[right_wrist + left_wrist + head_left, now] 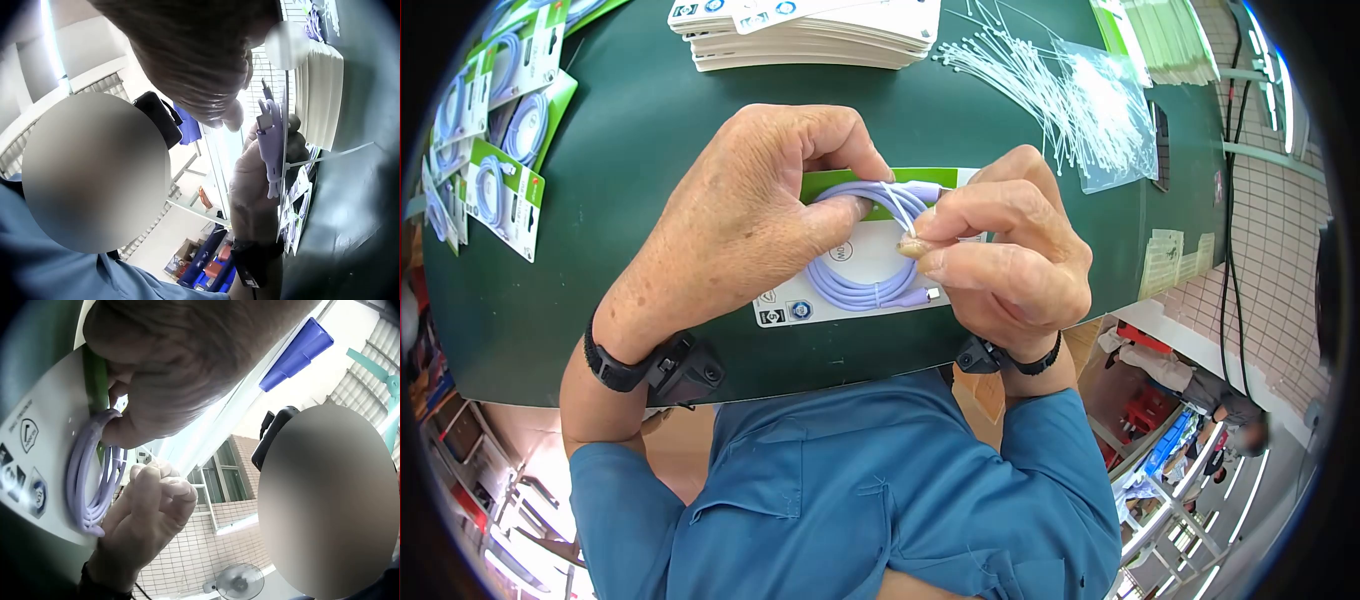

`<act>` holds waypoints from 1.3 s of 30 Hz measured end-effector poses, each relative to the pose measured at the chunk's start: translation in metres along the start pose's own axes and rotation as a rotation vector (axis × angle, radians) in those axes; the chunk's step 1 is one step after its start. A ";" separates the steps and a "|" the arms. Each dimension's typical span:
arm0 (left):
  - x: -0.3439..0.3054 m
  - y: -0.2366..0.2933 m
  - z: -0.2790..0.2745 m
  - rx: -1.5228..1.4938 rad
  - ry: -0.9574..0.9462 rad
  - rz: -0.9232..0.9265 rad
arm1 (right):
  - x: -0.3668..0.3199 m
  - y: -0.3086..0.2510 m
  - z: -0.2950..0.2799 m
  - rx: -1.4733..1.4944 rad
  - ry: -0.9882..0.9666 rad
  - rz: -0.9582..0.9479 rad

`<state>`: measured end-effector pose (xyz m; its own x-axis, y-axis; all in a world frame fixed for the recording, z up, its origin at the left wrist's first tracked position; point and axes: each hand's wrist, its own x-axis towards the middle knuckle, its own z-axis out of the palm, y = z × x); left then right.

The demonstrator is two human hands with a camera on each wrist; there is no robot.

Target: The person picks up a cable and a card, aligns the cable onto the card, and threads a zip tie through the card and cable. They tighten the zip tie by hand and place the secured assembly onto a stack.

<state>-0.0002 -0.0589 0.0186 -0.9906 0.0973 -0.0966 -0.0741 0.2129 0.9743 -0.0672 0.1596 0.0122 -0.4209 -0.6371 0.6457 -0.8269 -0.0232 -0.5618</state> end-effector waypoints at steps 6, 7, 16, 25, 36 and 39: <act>-0.002 0.004 -0.003 -0.002 -0.032 -0.036 | -0.003 0.000 0.000 0.027 -0.014 -0.003; -0.002 0.005 -0.003 -0.004 -0.030 -0.036 | -0.003 0.000 0.001 0.043 -0.006 0.009; -0.004 0.009 -0.004 0.050 -0.012 -0.021 | -0.005 0.004 0.008 0.110 0.028 0.054; -0.004 0.009 -0.005 0.089 -0.021 -0.033 | -0.004 0.007 0.008 0.063 -0.015 0.034; -0.004 0.007 -0.004 0.056 -0.020 -0.050 | -0.001 0.005 0.012 -0.009 -0.055 0.020; -0.005 0.002 -0.002 0.077 -0.014 -0.056 | -0.005 0.001 0.014 -0.032 -0.074 0.023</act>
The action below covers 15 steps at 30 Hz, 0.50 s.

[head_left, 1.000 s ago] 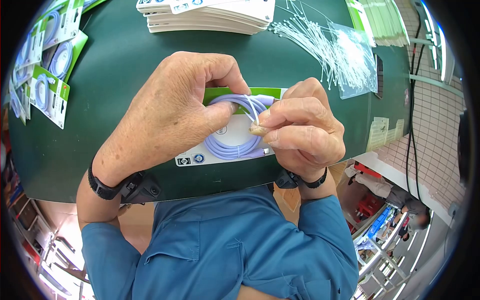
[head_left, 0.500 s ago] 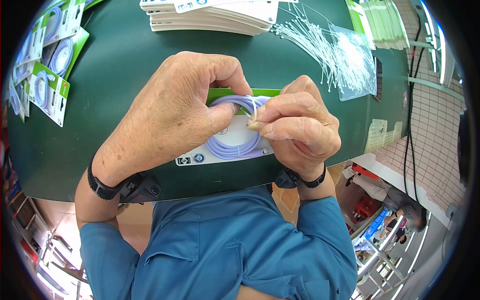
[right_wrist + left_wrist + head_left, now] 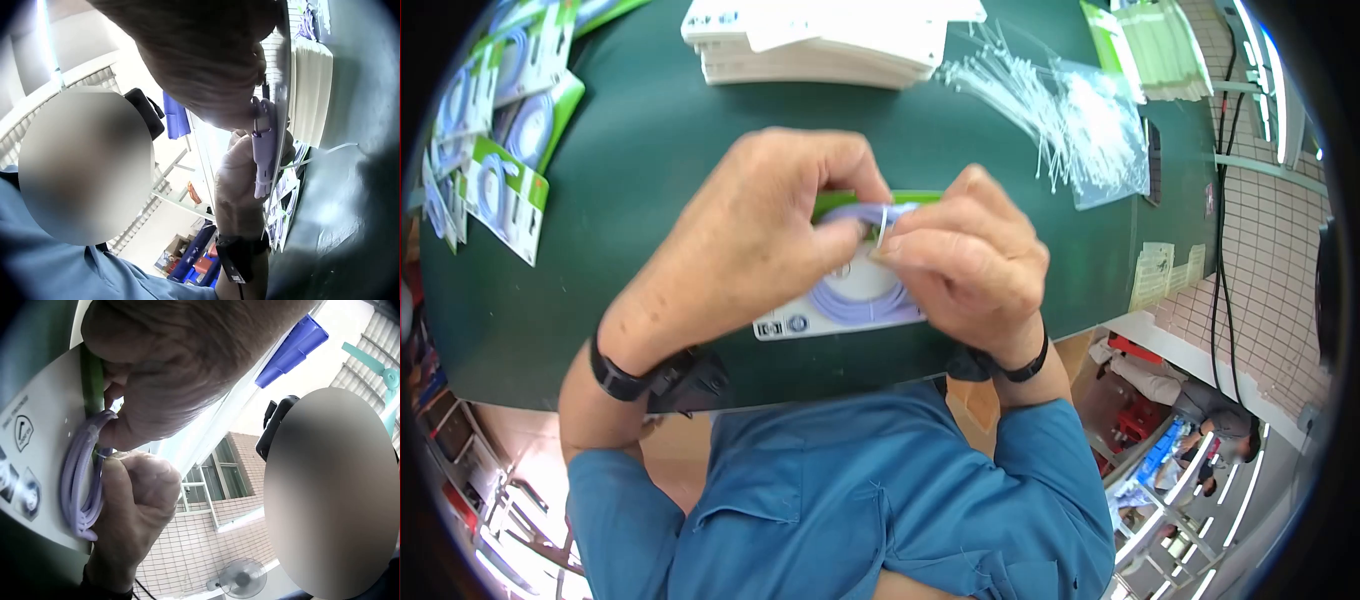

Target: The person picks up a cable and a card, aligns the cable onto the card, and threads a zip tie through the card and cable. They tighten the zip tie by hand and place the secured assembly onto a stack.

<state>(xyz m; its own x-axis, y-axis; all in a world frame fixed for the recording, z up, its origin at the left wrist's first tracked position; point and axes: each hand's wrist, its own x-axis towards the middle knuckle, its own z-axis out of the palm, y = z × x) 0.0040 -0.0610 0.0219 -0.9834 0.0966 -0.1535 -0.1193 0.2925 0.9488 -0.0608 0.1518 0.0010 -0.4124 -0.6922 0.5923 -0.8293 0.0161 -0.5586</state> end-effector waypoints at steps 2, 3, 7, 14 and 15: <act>0.003 -0.007 -0.002 0.031 0.007 0.157 | 0.008 0.005 -0.001 -0.065 -0.005 -0.060; 0.007 -0.009 -0.003 0.027 0.010 0.173 | 0.014 0.007 -0.004 -0.085 -0.027 -0.063; 0.005 -0.003 -0.003 0.012 -0.043 0.066 | 0.012 0.001 -0.007 -0.151 -0.028 -0.108; 0.006 -0.006 -0.004 -0.032 -0.139 -0.026 | 0.009 -0.002 -0.007 -0.097 -0.031 -0.087; 0.008 -0.009 -0.004 -0.094 -0.163 -0.054 | 0.009 -0.002 -0.008 -0.129 -0.096 -0.099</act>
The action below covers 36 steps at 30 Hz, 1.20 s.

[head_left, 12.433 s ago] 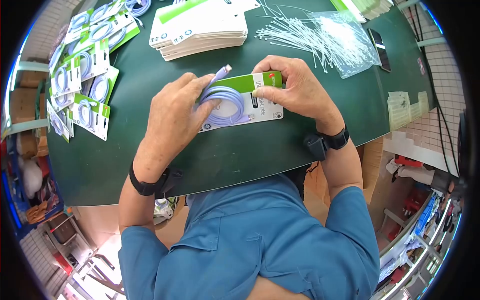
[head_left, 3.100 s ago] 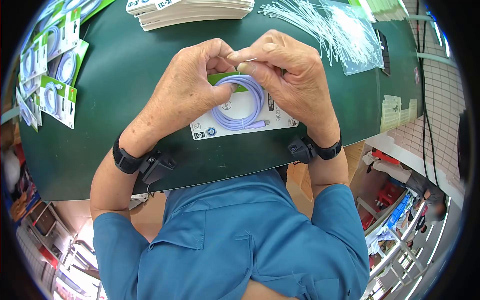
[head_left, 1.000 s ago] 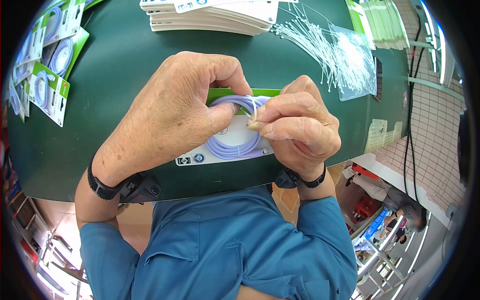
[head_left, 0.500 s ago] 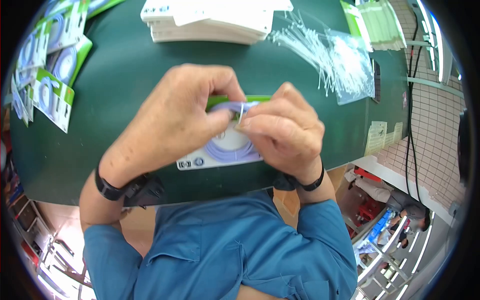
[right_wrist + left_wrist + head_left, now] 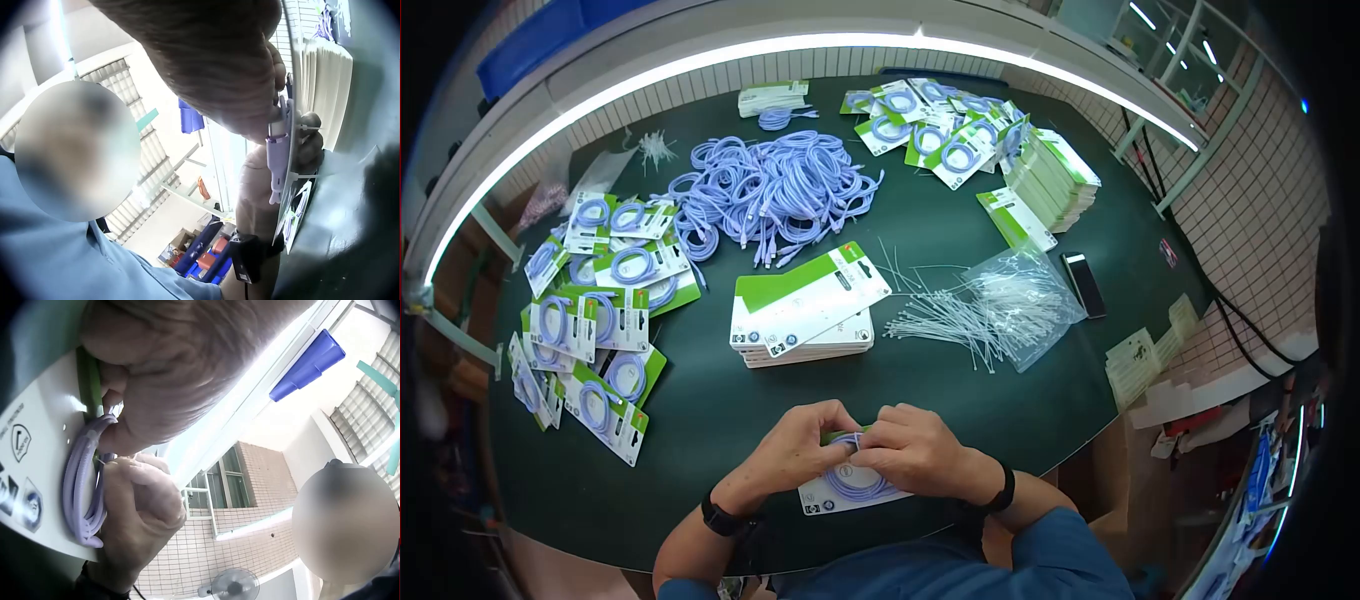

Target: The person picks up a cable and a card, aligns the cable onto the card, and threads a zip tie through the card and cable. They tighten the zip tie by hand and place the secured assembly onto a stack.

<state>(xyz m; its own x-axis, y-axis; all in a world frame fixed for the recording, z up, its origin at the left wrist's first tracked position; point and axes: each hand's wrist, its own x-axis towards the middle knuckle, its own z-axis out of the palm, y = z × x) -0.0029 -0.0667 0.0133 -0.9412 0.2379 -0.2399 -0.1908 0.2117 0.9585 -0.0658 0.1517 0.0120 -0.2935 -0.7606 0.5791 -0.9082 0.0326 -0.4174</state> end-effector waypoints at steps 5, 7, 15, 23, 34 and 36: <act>0.004 -0.006 0.004 -0.009 -0.019 0.000 | -0.003 -0.005 -0.003 -0.109 -0.170 0.007; 0.003 -0.001 0.005 0.052 0.005 0.015 | -0.004 -0.006 -0.002 -0.128 -0.189 0.023; -0.004 0.003 0.002 -0.023 0.086 0.062 | -0.003 0.023 -0.031 0.166 0.355 0.348; -0.016 0.022 -0.004 -0.164 0.134 0.204 | -0.015 0.037 0.001 0.659 0.062 0.247; -0.011 0.015 0.000 -0.083 0.175 0.270 | -0.036 0.027 0.017 1.348 0.024 0.618; -0.011 0.014 0.002 -0.064 0.167 0.263 | -0.035 0.028 0.018 1.375 0.036 0.648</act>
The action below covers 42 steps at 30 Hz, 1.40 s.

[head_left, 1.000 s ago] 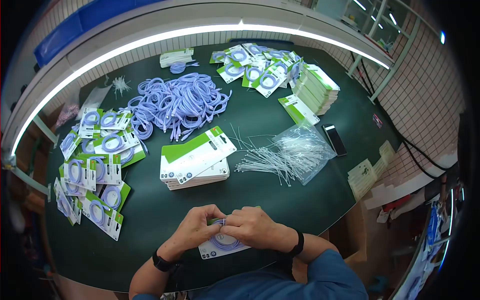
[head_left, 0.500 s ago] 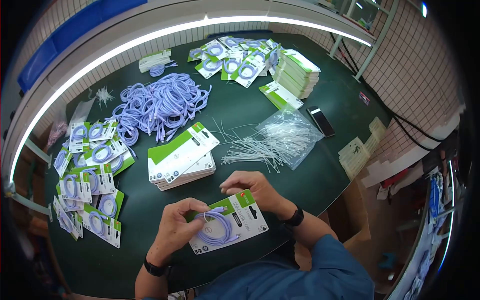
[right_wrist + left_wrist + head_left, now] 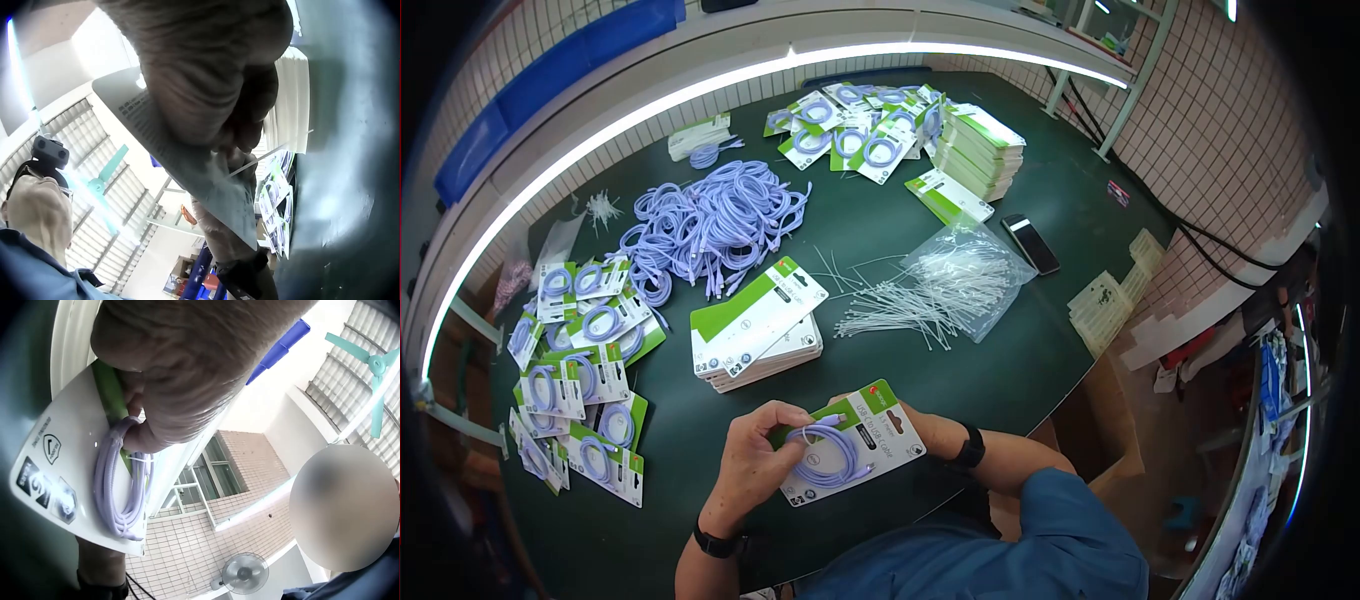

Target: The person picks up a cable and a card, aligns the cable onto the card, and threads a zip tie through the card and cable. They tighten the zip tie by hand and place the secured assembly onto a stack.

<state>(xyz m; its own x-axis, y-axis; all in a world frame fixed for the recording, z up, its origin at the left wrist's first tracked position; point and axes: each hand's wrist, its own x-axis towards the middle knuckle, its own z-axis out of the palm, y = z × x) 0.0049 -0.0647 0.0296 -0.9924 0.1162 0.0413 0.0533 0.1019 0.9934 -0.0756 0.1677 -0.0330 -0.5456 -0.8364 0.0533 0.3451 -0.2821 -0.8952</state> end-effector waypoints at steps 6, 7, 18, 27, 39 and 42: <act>-0.002 0.001 0.002 -0.005 -0.009 -0.036 | 0.010 -0.002 -0.003 -0.381 -0.042 -0.105; -0.002 0.001 0.002 0.004 -0.027 -0.037 | 0.012 -0.005 -0.003 -0.493 -0.048 -0.141; -0.008 0.000 0.023 0.437 -0.112 0.165 | 0.024 -0.012 -0.013 -1.137 0.058 -0.546; -0.008 0.003 0.026 0.847 -0.168 0.395 | 0.024 -0.013 -0.017 -1.117 0.100 -0.567; -0.012 0.001 0.032 0.640 -0.148 0.358 | 0.021 -0.022 -0.012 -1.149 0.119 -0.539; -0.012 0.001 0.034 0.649 -0.166 0.343 | 0.022 -0.019 -0.014 -1.177 0.113 -0.542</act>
<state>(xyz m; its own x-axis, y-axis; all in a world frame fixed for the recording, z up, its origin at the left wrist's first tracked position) 0.0205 -0.0322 0.0262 -0.8813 0.3887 0.2688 0.4621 0.5892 0.6629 -0.1049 0.1606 -0.0208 -0.4846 -0.6861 0.5426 -0.7801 0.0583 -0.6230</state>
